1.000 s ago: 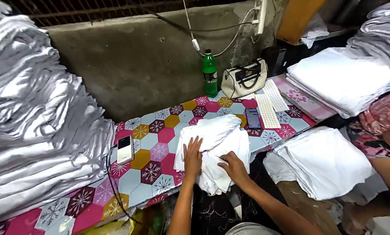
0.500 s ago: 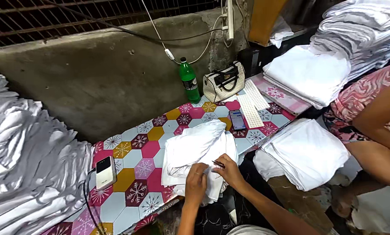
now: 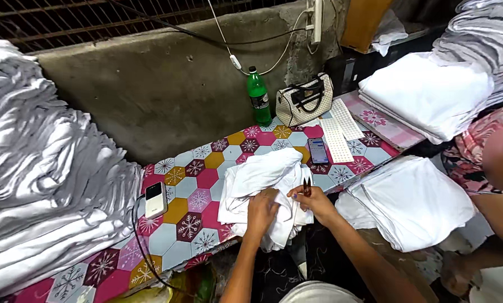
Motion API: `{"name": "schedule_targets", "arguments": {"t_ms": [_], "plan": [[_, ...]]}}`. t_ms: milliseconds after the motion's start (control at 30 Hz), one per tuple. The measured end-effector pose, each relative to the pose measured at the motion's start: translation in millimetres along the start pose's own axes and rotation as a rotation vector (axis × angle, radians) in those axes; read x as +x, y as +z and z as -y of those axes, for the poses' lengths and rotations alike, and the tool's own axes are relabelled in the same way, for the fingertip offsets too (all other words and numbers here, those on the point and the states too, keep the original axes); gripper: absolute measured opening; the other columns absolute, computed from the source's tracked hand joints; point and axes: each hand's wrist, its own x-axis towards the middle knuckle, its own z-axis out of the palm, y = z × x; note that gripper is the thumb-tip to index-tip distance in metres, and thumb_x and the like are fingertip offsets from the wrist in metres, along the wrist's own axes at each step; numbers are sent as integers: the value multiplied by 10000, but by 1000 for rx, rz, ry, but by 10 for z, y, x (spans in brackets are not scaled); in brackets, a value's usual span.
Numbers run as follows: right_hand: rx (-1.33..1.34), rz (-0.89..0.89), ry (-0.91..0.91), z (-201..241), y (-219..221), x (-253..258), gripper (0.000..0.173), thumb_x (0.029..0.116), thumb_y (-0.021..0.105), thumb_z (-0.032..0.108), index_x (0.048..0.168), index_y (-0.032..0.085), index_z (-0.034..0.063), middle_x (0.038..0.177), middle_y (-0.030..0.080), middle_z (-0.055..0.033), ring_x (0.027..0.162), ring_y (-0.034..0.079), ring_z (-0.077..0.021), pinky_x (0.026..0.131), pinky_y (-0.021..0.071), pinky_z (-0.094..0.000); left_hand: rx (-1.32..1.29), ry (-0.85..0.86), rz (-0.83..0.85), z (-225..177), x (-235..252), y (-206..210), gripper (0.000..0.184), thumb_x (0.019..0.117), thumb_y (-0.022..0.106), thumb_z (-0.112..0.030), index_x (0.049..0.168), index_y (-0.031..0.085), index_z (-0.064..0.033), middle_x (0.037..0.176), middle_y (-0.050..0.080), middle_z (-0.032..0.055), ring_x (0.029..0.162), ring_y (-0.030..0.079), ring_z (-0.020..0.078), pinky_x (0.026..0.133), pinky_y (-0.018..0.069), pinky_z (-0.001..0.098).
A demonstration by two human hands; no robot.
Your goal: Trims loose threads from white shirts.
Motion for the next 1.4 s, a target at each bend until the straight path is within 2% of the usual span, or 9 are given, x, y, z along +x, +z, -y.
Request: {"name": "schedule_targets", "arguments": {"t_ms": [200, 367, 567, 667, 767, 900, 1033, 1133, 1400], "plan": [[-91, -166, -35, -65, 56, -130, 144, 963, 667, 79, 1055, 739, -5, 845, 725, -6, 505, 496, 8, 491, 445, -180, -119, -33, -80, 4, 15, -22, 211, 974, 573, -45, 1058, 737, 57, 1043, 736, 214, 1014, 713, 360, 952, 539, 544], [-610, -232, -180, -466, 417, -133, 350, 870, 790, 172, 1130, 711, -48, 1090, 713, -204, 960, 705, -302, 879, 572, -482, -174, 23, -33, -117, 188, -122, 214, 992, 540, -28, 1039, 715, 86, 1050, 722, 220, 1036, 701, 332, 973, 537, 480], [72, -155, 79, -146, 121, -63, 115, 952, 647, 27, 1056, 656, -21, 709, 604, 26, 482, 444, -11, 465, 409, -191, -276, -21, -195, 190, 101, -98, 228, 991, 565, -41, 1113, 702, 94, 1085, 725, 215, 1041, 707, 300, 989, 543, 450], [268, -84, 123, -18, -5, 23, 95, 1001, 569, 32, 1058, 644, 24, 719, 610, 49, 480, 439, 7, 461, 408, -163, -235, 180, -439, 12, -27, 189, 178, 920, 652, -81, 997, 726, 62, 1040, 723, 199, 1025, 701, 303, 956, 560, 422], [347, -63, 181, 1, -10, 119, 156, 1040, 528, 75, 1071, 676, 38, 753, 656, 33, 502, 476, 14, 472, 418, -151, -198, 25, -175, 34, -48, 367, 462, 911, 737, -282, 1192, 689, 81, 1222, 685, 258, 1214, 632, 398, 1088, 471, 527], [379, 75, 187, -35, -41, 224, 238, 1047, 528, 95, 1236, 653, 20, 922, 712, -14, 608, 566, -12, 558, 489, -174, -172, -85, -49, 222, 140, 354, 580, 899, 740, -428, 1173, 694, 82, 1175, 703, 258, 1179, 652, 393, 1088, 460, 534], [21, 84, 22, 131, -54, 99, 478, 869, 640, -51, 1344, 610, -8, 1149, 717, -70, 814, 651, -64, 684, 541, -228, -242, 258, -385, 321, 107, 443, 247, 933, 677, -179, 1017, 742, 45, 1022, 744, 182, 950, 737, 253, 891, 599, 397], [-438, -64, -168, 220, 84, -29, 461, 824, 650, -30, 1284, 659, 10, 1149, 717, -112, 916, 673, -129, 809, 561, -316, -237, 357, -427, -153, 71, 312, 452, 873, 776, -235, 1188, 675, 73, 1204, 675, 241, 1090, 691, 282, 947, 579, 389], [-892, -338, -614, -45, 287, -158, 329, 775, 736, 51, 1099, 731, -5, 845, 706, -112, 659, 661, -233, 591, 555, -435, -127, 398, -525, -473, 0, 151, 141, 891, 601, -87, 924, 711, -5, 927, 713, 125, 907, 691, 232, 829, 578, 331]]}}
